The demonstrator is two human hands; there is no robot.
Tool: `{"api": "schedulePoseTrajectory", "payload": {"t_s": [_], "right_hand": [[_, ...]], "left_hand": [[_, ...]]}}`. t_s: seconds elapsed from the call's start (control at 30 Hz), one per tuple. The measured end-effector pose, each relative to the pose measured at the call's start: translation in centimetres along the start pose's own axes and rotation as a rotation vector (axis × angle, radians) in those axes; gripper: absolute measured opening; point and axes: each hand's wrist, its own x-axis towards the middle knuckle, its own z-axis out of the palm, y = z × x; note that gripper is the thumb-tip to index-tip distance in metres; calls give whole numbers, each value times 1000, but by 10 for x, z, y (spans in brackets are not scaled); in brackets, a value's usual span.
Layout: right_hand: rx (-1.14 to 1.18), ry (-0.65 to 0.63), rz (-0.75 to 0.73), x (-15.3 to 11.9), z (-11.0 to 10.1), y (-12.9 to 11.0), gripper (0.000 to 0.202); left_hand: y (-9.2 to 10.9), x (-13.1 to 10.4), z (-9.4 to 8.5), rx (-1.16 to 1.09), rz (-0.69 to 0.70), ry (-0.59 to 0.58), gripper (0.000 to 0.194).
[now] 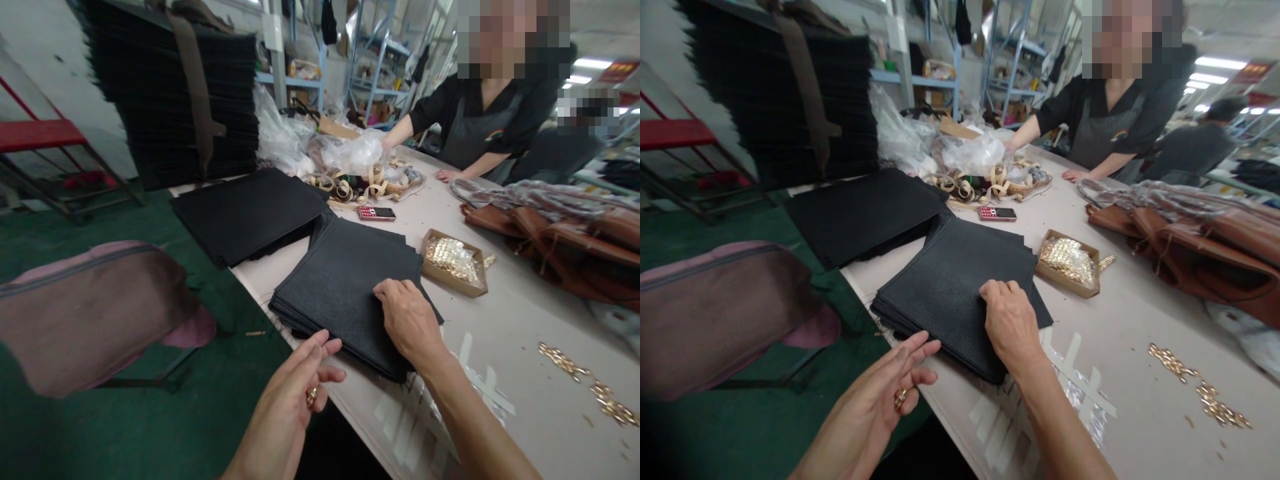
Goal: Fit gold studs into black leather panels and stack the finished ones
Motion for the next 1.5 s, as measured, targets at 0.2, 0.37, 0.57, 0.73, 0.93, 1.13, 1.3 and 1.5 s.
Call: {"api": "schedulePoseTrajectory", "payload": {"t_s": [0.2,0.37,0.57,0.73,0.93,1.13,1.3,1.5], "right_hand": [[196,-78,41,-57,-17,-9,20],[633,-168,163,-114,-24,-20,19],[1021,-52,626,-151,-40,-25,20],[1254,-59,800,-160,-51,-32,27],[1121,-137,757,-172,-56,-32,18],[973,-149,691,-176,-61,-31,13],[964,-113,729,-182,-54,-32,12],[932,5,738,-209,-32,-5,30]], "left_hand": [[-18,-1,-4,167,9,-71,27],[-27,-8,2,216,-12,-64,41],[-32,-21,5,264,-212,-265,37],[-49,-25,10,205,-372,-414,36],[-59,-27,12,211,-394,-451,35],[-62,-31,13,256,-437,-433,30],[-64,-33,13,323,-404,-537,36],[-63,-30,28,481,-86,-742,59]]}}
